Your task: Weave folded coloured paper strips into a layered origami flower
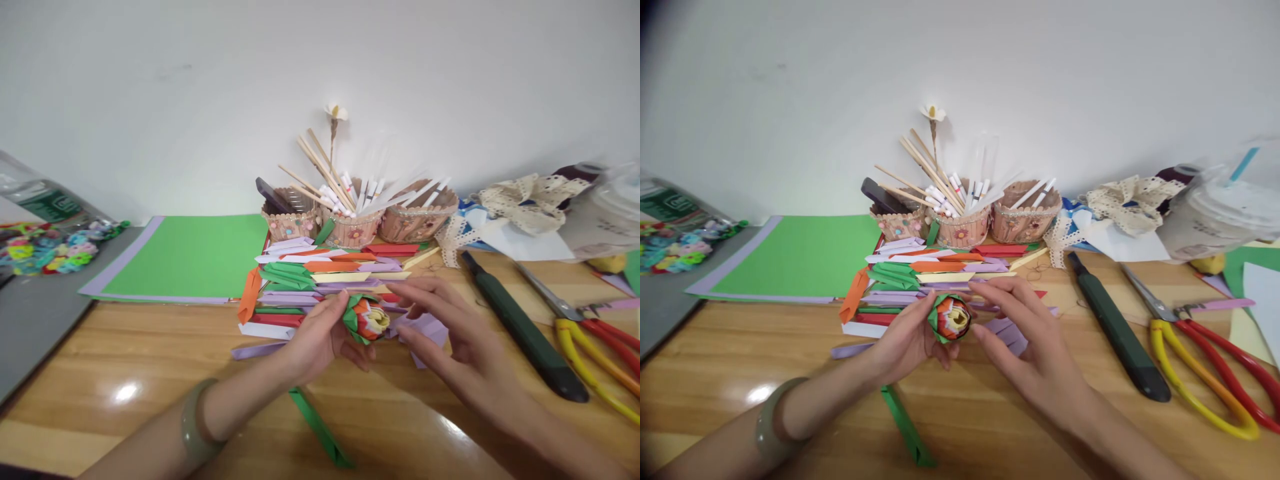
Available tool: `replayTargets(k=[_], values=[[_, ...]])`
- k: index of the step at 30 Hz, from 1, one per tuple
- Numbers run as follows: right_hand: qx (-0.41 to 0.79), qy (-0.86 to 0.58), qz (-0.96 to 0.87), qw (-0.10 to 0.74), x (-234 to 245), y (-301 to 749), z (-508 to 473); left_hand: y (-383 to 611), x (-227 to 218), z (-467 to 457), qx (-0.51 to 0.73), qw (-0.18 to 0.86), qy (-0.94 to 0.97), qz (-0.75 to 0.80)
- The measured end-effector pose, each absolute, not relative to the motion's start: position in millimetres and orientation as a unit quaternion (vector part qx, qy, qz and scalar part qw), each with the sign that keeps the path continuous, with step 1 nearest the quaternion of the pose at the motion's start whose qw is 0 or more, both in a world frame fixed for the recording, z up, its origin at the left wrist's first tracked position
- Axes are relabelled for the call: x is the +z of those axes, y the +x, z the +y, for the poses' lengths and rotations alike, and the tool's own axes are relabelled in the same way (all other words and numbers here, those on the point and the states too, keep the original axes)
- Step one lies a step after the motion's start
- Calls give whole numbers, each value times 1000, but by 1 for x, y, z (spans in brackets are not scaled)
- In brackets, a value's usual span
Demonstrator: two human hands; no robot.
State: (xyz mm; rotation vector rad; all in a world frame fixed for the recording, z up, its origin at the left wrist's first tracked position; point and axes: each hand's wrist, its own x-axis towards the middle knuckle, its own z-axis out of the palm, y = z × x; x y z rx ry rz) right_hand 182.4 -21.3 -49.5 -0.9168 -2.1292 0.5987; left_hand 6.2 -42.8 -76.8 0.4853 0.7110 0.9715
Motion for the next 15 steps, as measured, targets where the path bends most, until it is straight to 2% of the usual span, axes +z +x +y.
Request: replayTargets(k=[8,15], values=[[326,-375,-793,351,-42,179,-22,9,-74,-43,426,783,227,393],[317,-356,-798,369,-45,178,-20,9,-79,-43,426,791,250,361]])
